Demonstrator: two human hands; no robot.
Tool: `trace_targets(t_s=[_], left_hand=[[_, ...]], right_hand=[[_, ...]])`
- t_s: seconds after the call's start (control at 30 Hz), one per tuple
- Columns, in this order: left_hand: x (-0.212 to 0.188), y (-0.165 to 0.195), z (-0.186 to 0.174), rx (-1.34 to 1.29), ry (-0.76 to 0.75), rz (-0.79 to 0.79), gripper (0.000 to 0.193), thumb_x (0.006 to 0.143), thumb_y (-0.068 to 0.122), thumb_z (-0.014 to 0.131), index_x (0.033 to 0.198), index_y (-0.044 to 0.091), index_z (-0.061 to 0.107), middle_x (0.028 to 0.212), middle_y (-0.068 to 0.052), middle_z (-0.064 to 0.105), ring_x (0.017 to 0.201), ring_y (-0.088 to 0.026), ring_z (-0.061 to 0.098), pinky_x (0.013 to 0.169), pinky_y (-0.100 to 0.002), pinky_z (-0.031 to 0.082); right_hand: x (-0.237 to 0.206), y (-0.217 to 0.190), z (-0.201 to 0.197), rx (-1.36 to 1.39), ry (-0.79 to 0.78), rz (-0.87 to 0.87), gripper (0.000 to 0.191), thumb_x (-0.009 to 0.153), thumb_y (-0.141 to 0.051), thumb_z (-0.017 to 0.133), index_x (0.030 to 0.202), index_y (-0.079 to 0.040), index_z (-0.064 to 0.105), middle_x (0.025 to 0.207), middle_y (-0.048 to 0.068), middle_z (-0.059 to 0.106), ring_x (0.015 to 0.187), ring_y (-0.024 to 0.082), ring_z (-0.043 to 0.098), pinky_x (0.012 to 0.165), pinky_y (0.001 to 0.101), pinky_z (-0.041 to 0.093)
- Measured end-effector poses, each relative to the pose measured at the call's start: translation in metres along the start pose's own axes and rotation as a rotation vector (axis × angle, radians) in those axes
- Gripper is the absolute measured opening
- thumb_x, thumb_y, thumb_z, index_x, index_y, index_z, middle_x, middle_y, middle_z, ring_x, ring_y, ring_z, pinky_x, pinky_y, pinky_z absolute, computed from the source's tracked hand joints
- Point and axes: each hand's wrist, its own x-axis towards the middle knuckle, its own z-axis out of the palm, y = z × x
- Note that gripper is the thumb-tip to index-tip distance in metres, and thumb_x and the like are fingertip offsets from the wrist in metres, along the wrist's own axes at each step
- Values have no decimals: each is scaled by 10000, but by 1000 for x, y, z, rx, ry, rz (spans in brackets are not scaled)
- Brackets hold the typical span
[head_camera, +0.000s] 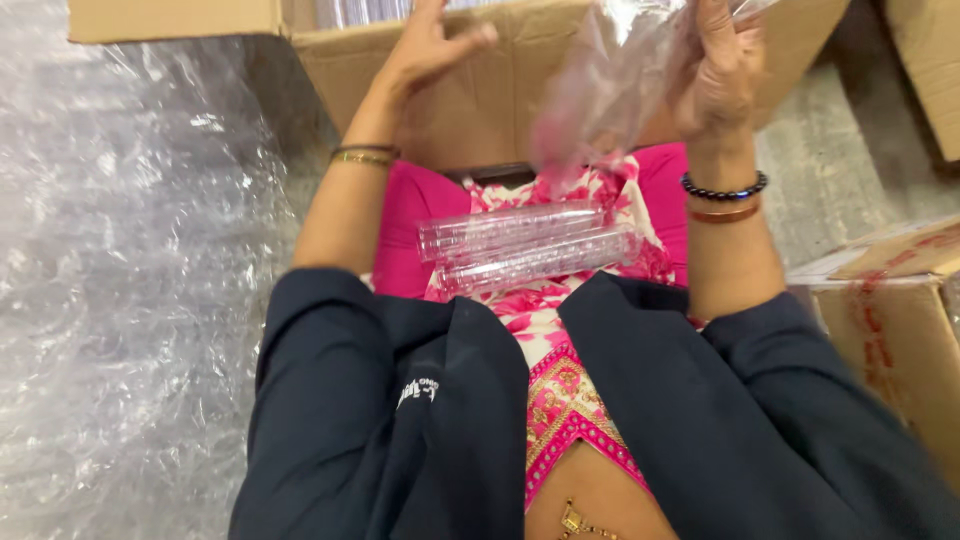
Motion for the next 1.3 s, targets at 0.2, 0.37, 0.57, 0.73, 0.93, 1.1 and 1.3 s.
trace_targets(t_s=[0.2, 0.37, 0.57, 0.73, 0.93, 1.1, 1.3], left_hand=[[-57, 42, 9, -1056, -314, -387, 707, 1000, 517, 616, 1497, 33, 478, 1457, -133, 566, 1288, -212, 594, 1099, -387, 506], [-125, 60, 5, -887, -129, -350, 328, 1015, 317, 697, 1174, 29, 685, 1036, -38, 709, 922, -107, 659, 838, -288, 557], [-151, 59, -11, -850, 330, -340, 460, 1100, 438, 581, 838, 70, 667, 747, 25, 653, 635, -42, 532, 574, -228, 401], [-150, 77, -6, -794, 477, -443, 626, 1175, 526, 523, 686, 140, 453, 560, 77, 443, 511, -26, 360, 440, -225, 276], [-153, 92, -7, -1013, 367, -731, 760, 876, 712, 414, 968, 37, 753, 705, -21, 734, 541, -99, 684, 444, -257, 539], [-167, 75, 16, -1043, 240, -949, 750, 950, 713, 536, 1038, -9, 719, 700, -46, 645, 434, -75, 503, 385, -221, 378], [-171, 96, -6, -261, 540, -299, 433, 1037, 317, 737, 1289, -20, 634, 1196, -102, 682, 1090, -145, 647, 985, -281, 531]], right_hand=[[7, 21, 8, 391, -31, 190, 252, 1108, -250, 608, 1280, -80, 677, 1263, 19, 716, 1165, 157, 670, 1107, 346, 506], [-4, 26, 19, 452, -23, 206, 258, 1094, -252, 631, 1285, -85, 676, 1280, 23, 714, 1153, 146, 665, 1086, 324, 525], [-21, 33, 11, 41, -22, -7, 150, 1163, -194, 704, 1126, -50, 681, 1024, 8, 693, 888, 77, 608, 793, 245, 471], [-36, 33, 2, -150, 151, 17, 222, 1110, -250, 727, 1130, -31, 697, 1026, 28, 713, 876, 106, 616, 782, 254, 508], [-60, 25, 3, -351, -106, -143, 575, 1092, -269, 635, 1441, 111, 381, 1392, 337, 463, 1256, 417, 527, 1056, 471, 472], [-68, 23, 2, -196, 107, -67, 421, 1091, -212, 624, 1337, 81, 449, 1278, 282, 511, 1150, 366, 549, 970, 440, 476], [-50, -3, 0, -502, 328, -246, 239, 1089, -144, 612, 1211, 45, 530, 1141, 217, 569, 1023, 304, 576, 867, 404, 480]])
